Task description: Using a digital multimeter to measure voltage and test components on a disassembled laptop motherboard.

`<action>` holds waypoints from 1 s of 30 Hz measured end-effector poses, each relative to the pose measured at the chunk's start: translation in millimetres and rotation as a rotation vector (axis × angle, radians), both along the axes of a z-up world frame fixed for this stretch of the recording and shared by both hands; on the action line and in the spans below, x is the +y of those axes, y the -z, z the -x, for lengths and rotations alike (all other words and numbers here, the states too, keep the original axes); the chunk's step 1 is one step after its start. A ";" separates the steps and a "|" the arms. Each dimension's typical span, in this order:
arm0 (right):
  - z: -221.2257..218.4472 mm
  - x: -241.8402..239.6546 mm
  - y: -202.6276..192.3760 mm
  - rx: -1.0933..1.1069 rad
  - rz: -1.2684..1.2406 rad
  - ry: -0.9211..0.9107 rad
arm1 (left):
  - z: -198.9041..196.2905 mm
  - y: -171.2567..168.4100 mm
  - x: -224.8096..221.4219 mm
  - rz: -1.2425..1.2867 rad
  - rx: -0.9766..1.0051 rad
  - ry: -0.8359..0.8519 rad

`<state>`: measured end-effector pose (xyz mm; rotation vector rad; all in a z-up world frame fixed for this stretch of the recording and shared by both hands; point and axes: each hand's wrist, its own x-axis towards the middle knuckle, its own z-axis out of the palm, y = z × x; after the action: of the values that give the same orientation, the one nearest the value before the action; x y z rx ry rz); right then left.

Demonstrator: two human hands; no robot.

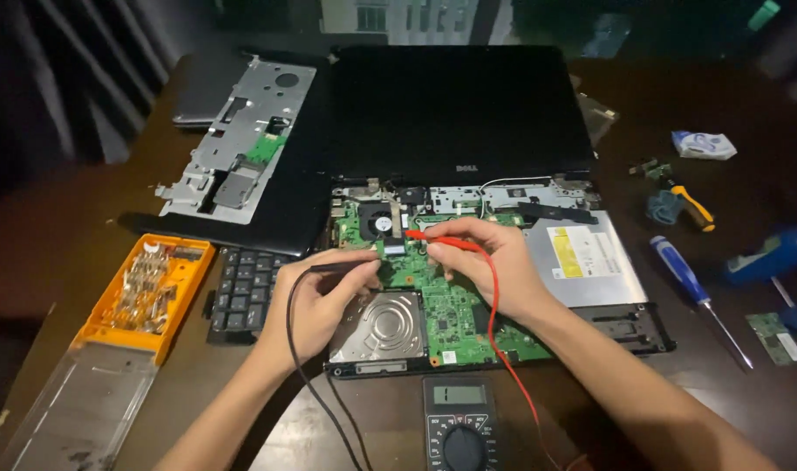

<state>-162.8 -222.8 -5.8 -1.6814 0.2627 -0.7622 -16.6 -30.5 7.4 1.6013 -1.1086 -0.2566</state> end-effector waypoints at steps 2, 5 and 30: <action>1.5 8.1 -7.6 0.014 0.014 0.022 | 0.9 -0.6 -1.8 0.048 -0.022 -0.003; 5.3 13.9 -11.7 0.055 0.082 0.068 | 2.7 4.2 -8.3 0.107 -0.109 0.000; 5.6 19.1 -22.6 0.122 0.352 0.073 | 2.2 5.6 -15.5 0.189 -0.417 -0.089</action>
<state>-168.4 -203.6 16.8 -2.0646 0.2885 -0.7945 -18.8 -46.0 1.7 1.5659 -1.3269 0.2473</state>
